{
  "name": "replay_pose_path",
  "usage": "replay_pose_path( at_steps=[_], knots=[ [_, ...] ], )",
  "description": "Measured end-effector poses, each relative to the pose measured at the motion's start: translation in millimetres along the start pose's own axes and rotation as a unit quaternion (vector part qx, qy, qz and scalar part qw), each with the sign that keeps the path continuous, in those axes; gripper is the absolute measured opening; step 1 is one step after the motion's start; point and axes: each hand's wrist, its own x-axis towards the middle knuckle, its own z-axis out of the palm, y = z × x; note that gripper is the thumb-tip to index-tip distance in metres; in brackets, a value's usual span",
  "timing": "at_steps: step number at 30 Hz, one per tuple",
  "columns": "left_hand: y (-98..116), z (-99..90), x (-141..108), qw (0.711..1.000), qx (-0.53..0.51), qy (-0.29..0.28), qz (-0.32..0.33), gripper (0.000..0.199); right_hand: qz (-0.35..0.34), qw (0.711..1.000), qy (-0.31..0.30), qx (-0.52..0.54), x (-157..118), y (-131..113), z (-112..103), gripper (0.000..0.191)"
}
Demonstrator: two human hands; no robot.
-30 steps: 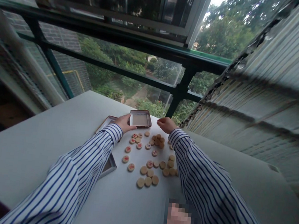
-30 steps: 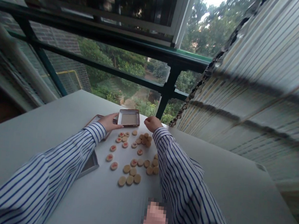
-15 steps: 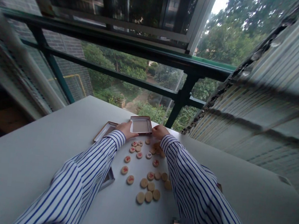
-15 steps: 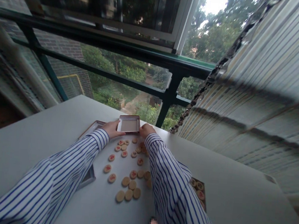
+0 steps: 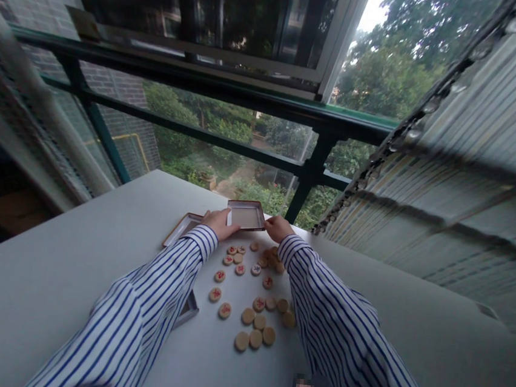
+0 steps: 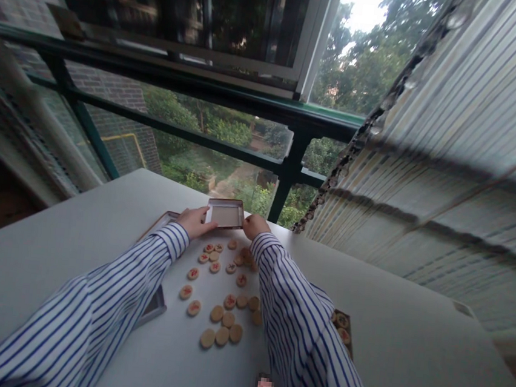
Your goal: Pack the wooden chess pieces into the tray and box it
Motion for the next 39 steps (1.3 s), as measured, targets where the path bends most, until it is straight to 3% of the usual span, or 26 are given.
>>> replay_pose_path(
  at_steps=[5,17,30,39],
  knots=[
    [9.9,-7.7,-5.1,0.997,-0.068,0.031,-0.009,0.047,-0.002,0.999,0.028,0.025,-9.4,-0.5,-12.9,0.028],
    [22.7,-3.8,-12.6,0.965,-0.246,0.095,-0.02,0.03,-0.015,0.995,0.057,0.085,-42.0,10.9,-35.9,0.03],
    [67.8,-17.3,-51.4,0.92,-0.384,0.072,-0.022,0.029,-0.056,0.981,0.094,0.16,-94.1,29.2,-56.1,0.025],
    [100.1,-11.5,-78.5,0.878,-0.477,0.042,-0.018,0.028,-0.065,0.964,0.121,0.228,-139.3,45.9,-67.6,0.024]
  ],
)
